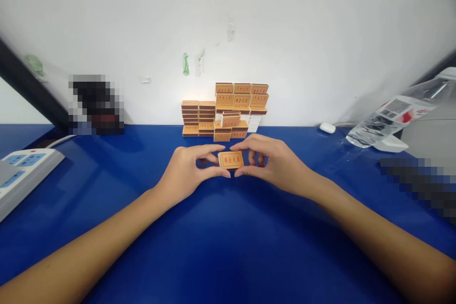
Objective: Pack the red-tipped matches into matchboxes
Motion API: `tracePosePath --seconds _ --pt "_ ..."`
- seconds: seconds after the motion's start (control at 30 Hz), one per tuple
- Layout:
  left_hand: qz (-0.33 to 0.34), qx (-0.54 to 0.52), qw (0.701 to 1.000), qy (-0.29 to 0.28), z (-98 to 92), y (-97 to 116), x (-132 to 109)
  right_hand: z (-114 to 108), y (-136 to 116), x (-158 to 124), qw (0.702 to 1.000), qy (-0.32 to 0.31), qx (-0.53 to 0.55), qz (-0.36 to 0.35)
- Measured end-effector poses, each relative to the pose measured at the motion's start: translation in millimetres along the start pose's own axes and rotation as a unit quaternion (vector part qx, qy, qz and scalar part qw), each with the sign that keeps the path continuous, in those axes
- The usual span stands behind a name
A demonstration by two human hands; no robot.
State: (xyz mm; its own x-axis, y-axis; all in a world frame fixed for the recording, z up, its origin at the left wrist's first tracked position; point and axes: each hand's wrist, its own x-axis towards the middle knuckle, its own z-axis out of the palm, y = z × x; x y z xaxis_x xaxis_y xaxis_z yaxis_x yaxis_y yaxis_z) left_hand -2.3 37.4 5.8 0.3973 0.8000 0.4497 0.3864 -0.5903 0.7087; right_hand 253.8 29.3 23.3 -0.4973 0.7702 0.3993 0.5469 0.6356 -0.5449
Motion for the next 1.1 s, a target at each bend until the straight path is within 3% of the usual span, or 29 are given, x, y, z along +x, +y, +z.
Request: tracePosePath --seconds 0.13,0.4,0.63,0.77,0.9,1.1 --pt "-0.013 -0.02 1.0 -0.001 -0.4 3.7 0.8 5.3 1.0 -1.7 1.0 0.01 -0.014 -0.019" --pt "-0.047 -0.079 0.992 -0.083 0.3 0.6 0.8 8.2 -3.5 -4.0 0.996 -0.021 -0.048 -0.073" --pt "-0.036 -0.048 0.993 -0.099 1.8 -1.8 -0.8 10.6 -14.9 -6.2 0.991 -0.032 -0.045 -0.125" --pt "-0.027 -0.045 0.996 -0.07 0.9 -4.4 0.9 10.4 -11.2 -6.4 0.991 -0.003 -0.093 -0.093" --pt "0.026 0.028 0.999 -0.031 1.3 -7.9 0.8 13.5 -0.8 -6.0 0.99 0.045 -0.126 -0.043" --pt "0.047 0.09 0.995 -0.021 -15.0 -15.0 9.7 16.4 8.9 -4.9 0.989 0.031 -0.137 -0.044"
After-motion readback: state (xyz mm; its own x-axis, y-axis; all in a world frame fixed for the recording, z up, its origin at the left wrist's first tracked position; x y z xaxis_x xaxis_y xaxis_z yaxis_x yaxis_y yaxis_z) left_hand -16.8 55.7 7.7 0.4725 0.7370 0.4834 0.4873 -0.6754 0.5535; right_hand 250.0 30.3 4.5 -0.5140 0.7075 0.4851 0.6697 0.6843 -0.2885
